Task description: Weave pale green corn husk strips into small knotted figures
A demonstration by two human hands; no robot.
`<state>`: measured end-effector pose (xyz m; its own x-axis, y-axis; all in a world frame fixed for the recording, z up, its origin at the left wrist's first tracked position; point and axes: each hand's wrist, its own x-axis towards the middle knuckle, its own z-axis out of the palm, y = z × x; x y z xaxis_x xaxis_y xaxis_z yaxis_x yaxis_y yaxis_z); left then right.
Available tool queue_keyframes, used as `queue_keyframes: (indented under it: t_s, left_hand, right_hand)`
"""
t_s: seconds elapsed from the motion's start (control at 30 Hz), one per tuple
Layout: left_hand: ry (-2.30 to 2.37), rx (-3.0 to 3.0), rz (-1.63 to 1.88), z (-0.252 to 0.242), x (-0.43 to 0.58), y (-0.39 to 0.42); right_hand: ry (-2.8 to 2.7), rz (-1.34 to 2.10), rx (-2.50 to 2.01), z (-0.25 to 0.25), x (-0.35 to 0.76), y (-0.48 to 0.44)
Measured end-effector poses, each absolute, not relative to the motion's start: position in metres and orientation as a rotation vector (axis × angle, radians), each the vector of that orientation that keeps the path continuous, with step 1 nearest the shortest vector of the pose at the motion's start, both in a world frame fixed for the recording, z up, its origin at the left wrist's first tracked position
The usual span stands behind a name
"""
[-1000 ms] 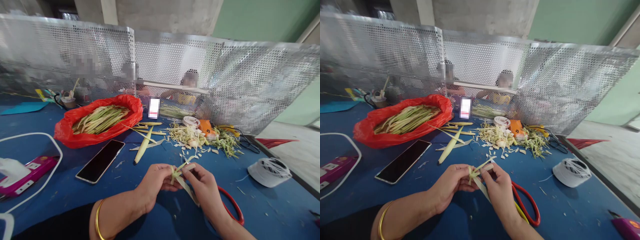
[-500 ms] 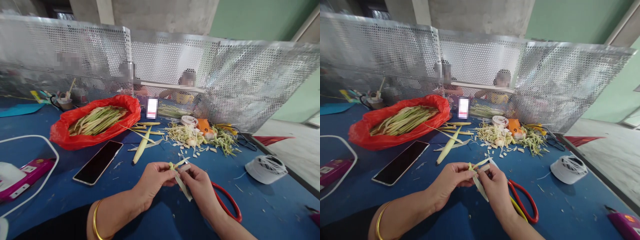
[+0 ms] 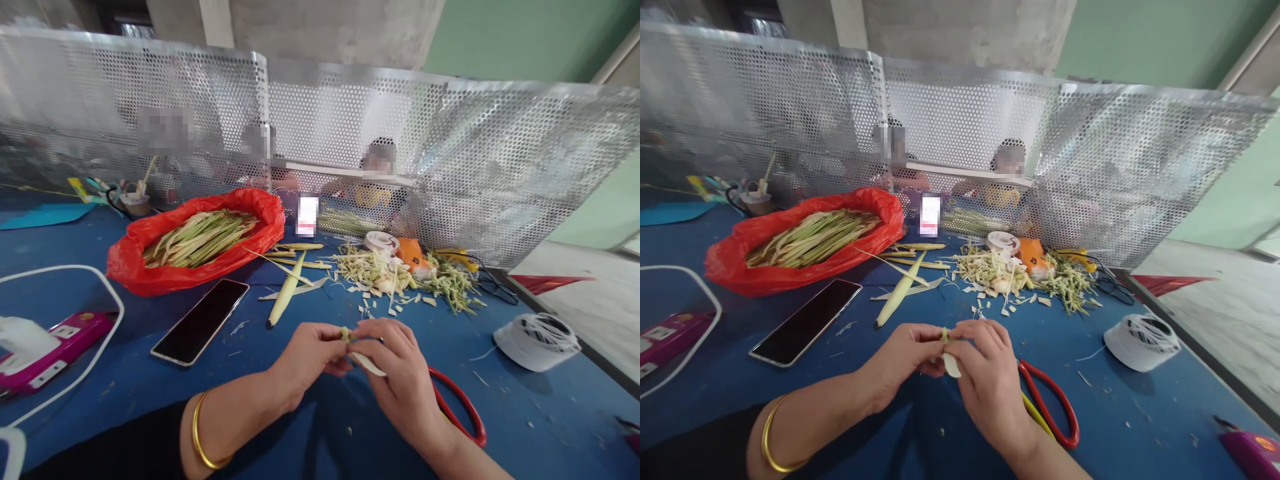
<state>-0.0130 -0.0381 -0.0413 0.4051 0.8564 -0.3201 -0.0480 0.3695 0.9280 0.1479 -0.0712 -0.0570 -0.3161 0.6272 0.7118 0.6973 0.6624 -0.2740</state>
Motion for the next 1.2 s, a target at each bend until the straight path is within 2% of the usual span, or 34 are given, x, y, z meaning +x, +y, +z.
queue_keyframes:
  t_s: [0.13,0.37,0.57,0.8,1.03,1.2]
  left_hand:
    - [0.954,1.107,0.571,-0.036,-0.013,-0.04]
    - [0.902,1.15,0.544,-0.038,-0.012,-0.042]
    - [1.045,1.051,0.721,-0.052,-0.006,-0.046]
    - [1.101,1.052,0.887,-0.049,-0.007,-0.036]
    - [1.175,1.015,0.931,-0.048,-0.012,-0.028]
    - [1.138,1.07,0.878,-0.044,-0.009,-0.035]
  right_hand:
    - [-1.825,0.206,-1.328,-0.063,0.151,-0.068]
    - [-1.735,0.339,-1.569,-0.069,0.15,-0.068]
    - [-1.572,0.555,-1.618,-0.074,0.144,-0.065]
    - [-1.265,1.022,-1.451,-0.067,0.143,-0.065]
    - [-1.462,1.122,-1.103,-0.049,0.145,-0.073]
    - [-1.566,0.962,-1.234,-0.054,0.146,-0.069]
